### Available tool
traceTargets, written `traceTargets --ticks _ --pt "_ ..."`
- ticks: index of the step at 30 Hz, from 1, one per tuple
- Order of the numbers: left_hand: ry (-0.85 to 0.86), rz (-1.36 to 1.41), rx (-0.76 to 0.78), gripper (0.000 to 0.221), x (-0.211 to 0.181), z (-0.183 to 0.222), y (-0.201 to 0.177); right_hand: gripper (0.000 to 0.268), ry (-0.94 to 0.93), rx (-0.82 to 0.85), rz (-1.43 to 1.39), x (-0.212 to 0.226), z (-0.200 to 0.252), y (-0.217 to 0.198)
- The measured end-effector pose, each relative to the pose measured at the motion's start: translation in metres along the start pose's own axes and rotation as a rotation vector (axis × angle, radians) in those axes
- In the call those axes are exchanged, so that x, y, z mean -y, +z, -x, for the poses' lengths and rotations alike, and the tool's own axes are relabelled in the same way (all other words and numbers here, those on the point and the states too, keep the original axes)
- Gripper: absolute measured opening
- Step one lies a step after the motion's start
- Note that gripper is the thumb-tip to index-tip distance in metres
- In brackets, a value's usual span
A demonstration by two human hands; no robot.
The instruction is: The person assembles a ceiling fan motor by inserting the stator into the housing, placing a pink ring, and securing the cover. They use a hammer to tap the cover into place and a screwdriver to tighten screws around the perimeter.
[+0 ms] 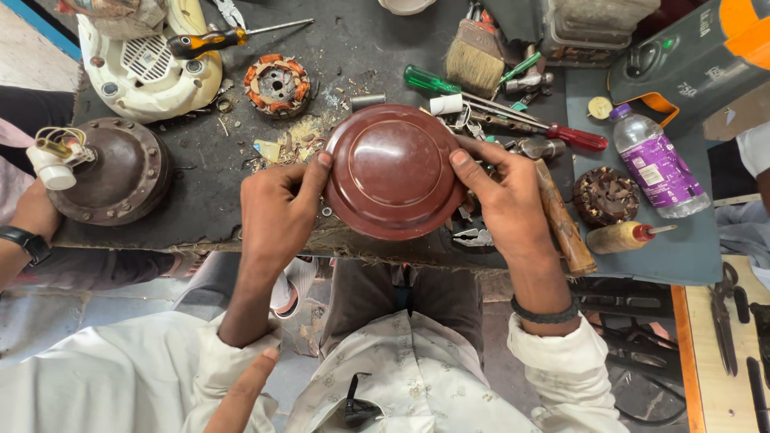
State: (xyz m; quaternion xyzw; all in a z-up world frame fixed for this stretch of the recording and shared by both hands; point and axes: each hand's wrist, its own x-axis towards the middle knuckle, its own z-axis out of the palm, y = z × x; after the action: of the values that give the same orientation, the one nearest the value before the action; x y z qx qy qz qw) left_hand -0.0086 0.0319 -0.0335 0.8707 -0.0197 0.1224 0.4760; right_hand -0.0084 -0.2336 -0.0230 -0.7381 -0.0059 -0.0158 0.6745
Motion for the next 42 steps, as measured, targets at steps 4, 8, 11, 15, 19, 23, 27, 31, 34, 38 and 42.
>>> traceTargets --ticks 4,8,11,15,19,23,27,31,34,38,42 --pt "-0.030 -0.053 -0.030 0.050 0.001 -0.006 0.007 0.038 0.011 -0.003 0.020 0.000 -0.004 0.000" --pt "0.066 -0.128 -0.085 0.052 0.002 -0.010 0.013 0.037 -0.009 -0.014 0.102 0.003 -0.008 -0.003" --pt "0.106 -0.168 -0.116 0.052 0.005 -0.012 0.018 0.037 -0.016 -0.034 0.159 0.004 -0.009 -0.003" --pt "0.144 -0.213 -0.146 0.049 0.007 -0.012 0.024 0.036 -0.031 -0.051 0.216 0.005 -0.010 -0.003" --pt "0.168 -0.257 -0.201 0.050 0.008 -0.011 0.027 0.036 -0.148 -0.032 0.329 0.004 -0.009 -0.004" --pt "0.143 -0.303 -0.205 0.052 0.010 -0.012 0.028 0.036 -0.151 -0.030 0.356 0.004 -0.011 -0.004" --pt "0.154 -0.336 -0.214 0.052 0.010 -0.015 0.031 0.037 -0.157 -0.023 0.422 0.004 -0.015 -0.005" --pt "0.101 -0.247 -0.179 0.053 0.005 -0.016 0.028 0.037 -0.164 -0.017 0.419 0.005 -0.012 -0.006" --pt "0.001 0.029 -0.053 0.057 -0.008 -0.022 0.017 0.036 -0.085 0.002 0.271 0.009 -0.013 -0.012" --pt "0.144 0.420 0.061 0.059 -0.042 -0.028 0.000 0.032 0.098 0.117 -0.145 0.013 -0.025 -0.027" --pt "0.331 0.517 0.151 0.046 -0.091 -0.032 -0.007 0.037 0.136 0.240 -0.505 0.008 -0.037 -0.037"
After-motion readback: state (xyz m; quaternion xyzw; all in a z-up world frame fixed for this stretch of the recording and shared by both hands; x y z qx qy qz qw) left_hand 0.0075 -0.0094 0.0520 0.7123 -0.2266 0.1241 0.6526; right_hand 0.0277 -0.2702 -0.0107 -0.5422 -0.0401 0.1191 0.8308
